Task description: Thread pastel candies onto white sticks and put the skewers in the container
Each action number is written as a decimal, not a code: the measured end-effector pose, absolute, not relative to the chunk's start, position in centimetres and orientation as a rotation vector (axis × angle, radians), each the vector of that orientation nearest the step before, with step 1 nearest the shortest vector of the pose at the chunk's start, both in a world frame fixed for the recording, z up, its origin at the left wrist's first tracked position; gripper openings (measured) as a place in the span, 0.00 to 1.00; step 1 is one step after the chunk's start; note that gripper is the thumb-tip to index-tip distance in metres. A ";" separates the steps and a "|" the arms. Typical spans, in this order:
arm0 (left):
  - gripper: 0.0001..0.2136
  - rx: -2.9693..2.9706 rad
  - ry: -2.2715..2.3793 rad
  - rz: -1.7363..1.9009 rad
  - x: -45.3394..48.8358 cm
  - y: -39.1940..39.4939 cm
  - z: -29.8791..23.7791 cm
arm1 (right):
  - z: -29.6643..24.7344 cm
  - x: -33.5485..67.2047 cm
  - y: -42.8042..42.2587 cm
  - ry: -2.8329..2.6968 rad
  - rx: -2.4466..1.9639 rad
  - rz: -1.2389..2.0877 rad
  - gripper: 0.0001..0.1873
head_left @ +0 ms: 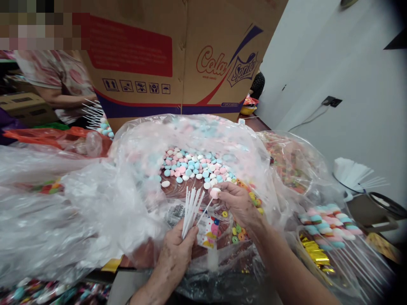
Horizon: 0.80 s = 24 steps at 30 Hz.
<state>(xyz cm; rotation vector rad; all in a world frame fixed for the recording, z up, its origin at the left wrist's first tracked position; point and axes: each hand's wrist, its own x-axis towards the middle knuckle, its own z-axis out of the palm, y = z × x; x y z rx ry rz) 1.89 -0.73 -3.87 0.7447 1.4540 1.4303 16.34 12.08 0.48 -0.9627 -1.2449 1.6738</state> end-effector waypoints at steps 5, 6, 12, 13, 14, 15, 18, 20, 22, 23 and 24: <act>0.08 0.823 1.467 1.382 1.8 -0.9 -4.0 | 0.0 16.8 11.9 -1.398 -0.972 1.606 0.13; 0.07 0.823 1.466 1.386 1.9 -0.9 -4.1 | 0.0 16.9 11.9 -1.441 -0.975 1.588 0.13; 0.08 0.804 1.482 1.458 1.8 -0.7 -5.0 | -0.8 17.1 11.1 -1.713 -1.087 1.264 0.13; 0.08 0.813 1.486 1.469 1.8 -0.7 -5.2 | -1.1 17.0 11.0 -1.761 -1.105 1.170 0.13; 0.09 0.825 1.489 1.477 1.7 -0.6 -5.5 | -1.4 17.0 10.8 -1.808 -1.112 1.076 0.14; 0.10 0.836 1.491 1.485 1.7 -0.6 -5.8 | -1.6 16.9 10.7 -1.853 -1.104 0.987 0.14; 0.12 0.863 1.507 1.497 1.8 -0.6 -6.6 | -2.1 16.7 10.2 -1.954 -1.006 0.756 0.16; 0.13 0.887 1.523 1.481 1.8 -0.5 -7.0 | -2.2 16.5 9.9 -2.004 -0.912 0.624 0.16; 0.14 0.911 1.538 1.457 1.8 -0.5 -7.1 | -2.1 16.3 9.6 -2.054 -0.820 0.501 0.17; 0.14 0.924 1.543 1.444 1.8 -0.6 -7.1 | -2.1 16.2 9.5 -2.078 -0.784 0.445 0.18; 0.14 0.940 1.547 1.432 1.7 -0.6 -7.0 | -2.1 16.2 9.4 -2.099 -0.754 0.395 0.18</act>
